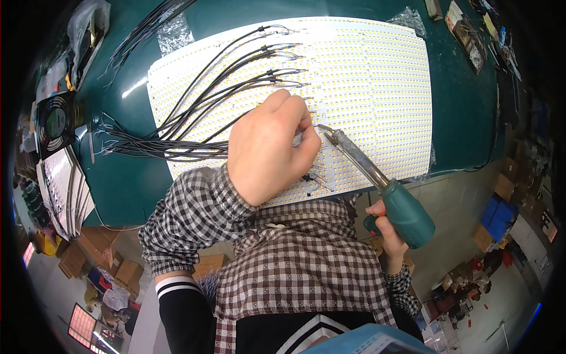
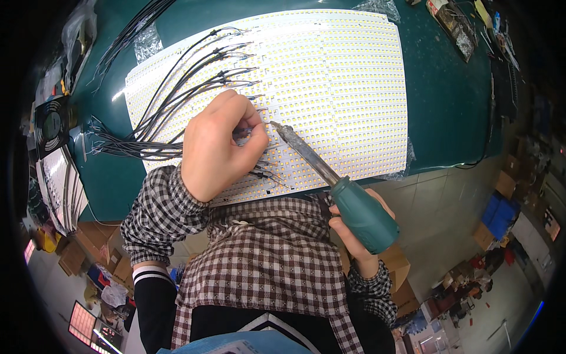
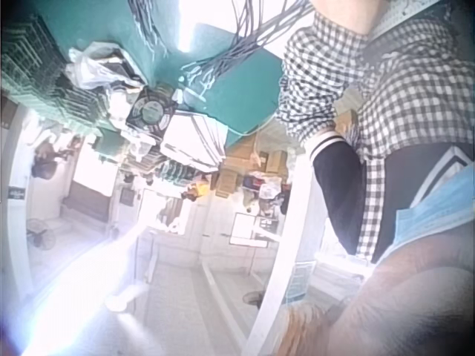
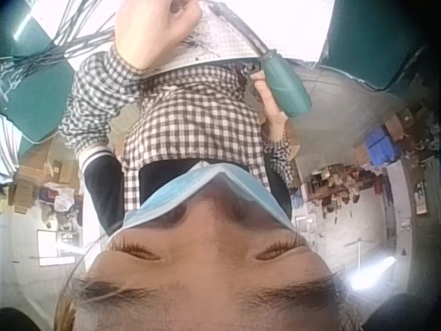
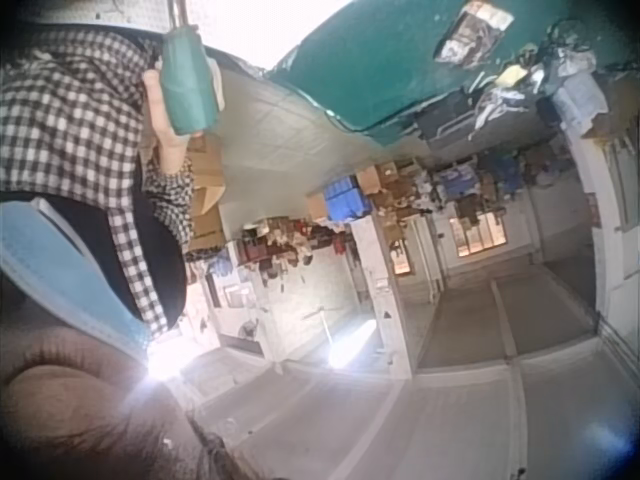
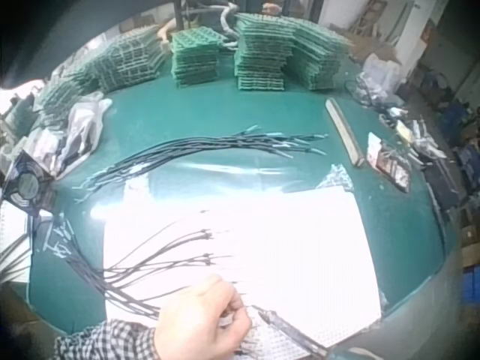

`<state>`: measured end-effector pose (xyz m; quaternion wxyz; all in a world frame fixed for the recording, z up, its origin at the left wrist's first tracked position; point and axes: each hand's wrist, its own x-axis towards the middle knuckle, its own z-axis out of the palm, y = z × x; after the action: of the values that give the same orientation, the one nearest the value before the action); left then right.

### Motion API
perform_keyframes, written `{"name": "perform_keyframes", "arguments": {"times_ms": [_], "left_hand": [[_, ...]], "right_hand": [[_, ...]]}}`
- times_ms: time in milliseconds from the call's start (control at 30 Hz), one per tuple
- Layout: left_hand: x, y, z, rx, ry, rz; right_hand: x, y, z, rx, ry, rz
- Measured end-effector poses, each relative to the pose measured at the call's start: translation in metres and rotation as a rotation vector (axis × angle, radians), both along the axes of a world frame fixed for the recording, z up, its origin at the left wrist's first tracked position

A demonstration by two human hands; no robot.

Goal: The person uses a soldering iron to attach black wires to a large white LED panel. They hold the wires with one hand and apply the soldering iron with the other, working methodically across the panel's surface. The person occasionally adjusts the position of the wires and the panel during the process.

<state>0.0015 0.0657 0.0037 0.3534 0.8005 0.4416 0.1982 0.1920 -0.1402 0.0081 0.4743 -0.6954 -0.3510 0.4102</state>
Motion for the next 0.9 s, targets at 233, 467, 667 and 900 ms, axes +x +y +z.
{"name": "perform_keyframes", "arguments": {"times_ms": [233, 467, 667, 900], "left_hand": [[0.001, 0.000, 0.000, 0.002, 0.014, 0.006], [0.001, 0.000, -0.001, 0.008, 0.011, 0.006], [0.000, 0.000, 0.000, 0.005, 0.015, 0.002], [-0.007, -0.001, 0.010, 0.214, -0.072, -0.027]], "right_hand": [[0.000, 0.000, 0.000, -0.010, 0.007, 0.009], [0.001, -0.003, -0.002, 0.008, 0.008, -0.002], [0.003, -0.004, -0.001, 0.009, 0.004, -0.008], [0.005, -0.004, 0.004, 0.074, 0.012, 0.002]]}}
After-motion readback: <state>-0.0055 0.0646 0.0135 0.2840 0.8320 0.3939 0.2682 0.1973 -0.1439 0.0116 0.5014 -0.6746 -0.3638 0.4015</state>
